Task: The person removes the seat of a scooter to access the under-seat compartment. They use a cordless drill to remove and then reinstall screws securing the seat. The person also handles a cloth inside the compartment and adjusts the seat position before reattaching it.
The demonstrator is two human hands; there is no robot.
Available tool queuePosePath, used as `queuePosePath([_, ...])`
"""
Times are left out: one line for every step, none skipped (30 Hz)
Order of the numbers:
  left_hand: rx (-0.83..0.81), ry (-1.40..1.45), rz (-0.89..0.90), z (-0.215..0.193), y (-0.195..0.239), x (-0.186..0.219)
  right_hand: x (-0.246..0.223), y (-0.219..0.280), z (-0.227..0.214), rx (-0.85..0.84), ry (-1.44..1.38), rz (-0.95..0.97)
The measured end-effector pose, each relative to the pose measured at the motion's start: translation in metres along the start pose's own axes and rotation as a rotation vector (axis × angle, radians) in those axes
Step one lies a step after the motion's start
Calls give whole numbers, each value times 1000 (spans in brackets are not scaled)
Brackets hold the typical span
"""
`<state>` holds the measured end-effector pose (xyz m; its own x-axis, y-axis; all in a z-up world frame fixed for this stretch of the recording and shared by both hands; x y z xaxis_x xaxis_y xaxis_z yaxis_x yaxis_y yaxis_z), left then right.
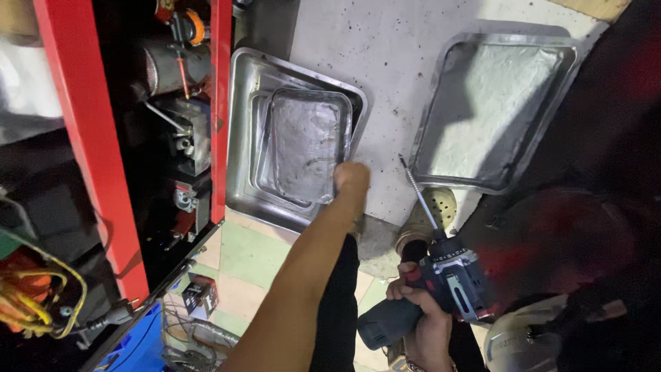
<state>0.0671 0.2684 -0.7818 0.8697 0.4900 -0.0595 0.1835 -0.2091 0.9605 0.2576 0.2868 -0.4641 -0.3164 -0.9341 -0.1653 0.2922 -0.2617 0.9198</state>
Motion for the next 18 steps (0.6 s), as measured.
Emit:
queuePosePath([-52,-41,2,10,3,-6,0,0,1,-11,-9,2])
queuePosePath([-104,-83,4,20,5,-11,0,-1,1,-15,6,2])
queuePosePath([-152,-129,5,28,5,-18,0,-2,2,-21,18,1])
queuePosePath([-201,-175,6,37,3,-24,0,-3,4,-27,30,-1])
queuePosePath([-149,-191,54,42,0,-29,0,-3,4,7,43,11])
queuePosePath([-98,-208,102,48,-4,-33,0,-2,3,40,56,22])
queuePosePath([-47,-223,151,54,-7,-36,0,-2,2,74,69,34])
queuePosePath([-12,-223,196,60,-8,-39,-1,-2,4,63,76,13])
queuePosePath([21,-224,234,65,-7,-46,-1,-2,7,48,82,-3])
queuePosePath([55,-225,273,69,-4,-52,-1,-2,9,33,88,-20])
queuePosePath([47,-254,303,71,-4,-56,-1,-3,11,20,87,-29])
queuePosePath([40,-283,332,75,-3,-60,0,-5,12,8,87,-38])
queuePosePath([26,-312,361,81,0,-63,1,-4,13,-2,86,-43])
queuePosePath([53,-303,336,83,-1,-70,3,-4,13,-2,88,-46])
queuePosePath([83,-296,318,83,-4,-74,4,-4,13,2,90,-56])
queuePosePath([113,-288,300,81,-7,-76,4,-4,14,7,92,-66])
queuePosePath([90,-259,280,81,-6,-78,6,-4,15,-5,88,-67])
queuePosePath([67,-231,261,77,-5,-80,8,-4,18,-17,83,-69])
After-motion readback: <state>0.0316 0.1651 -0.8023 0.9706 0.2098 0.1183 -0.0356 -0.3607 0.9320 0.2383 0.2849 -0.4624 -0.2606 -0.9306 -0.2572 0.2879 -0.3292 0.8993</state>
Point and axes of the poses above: each hand's wrist, its own y-axis away from the middle knuckle, its own z-axis out of the palm, x = y × z, the point moved 6 cm from there along -y, towards the middle knuckle, and after that the axes turned 6 degrees about -x, right-handed, at the moved point
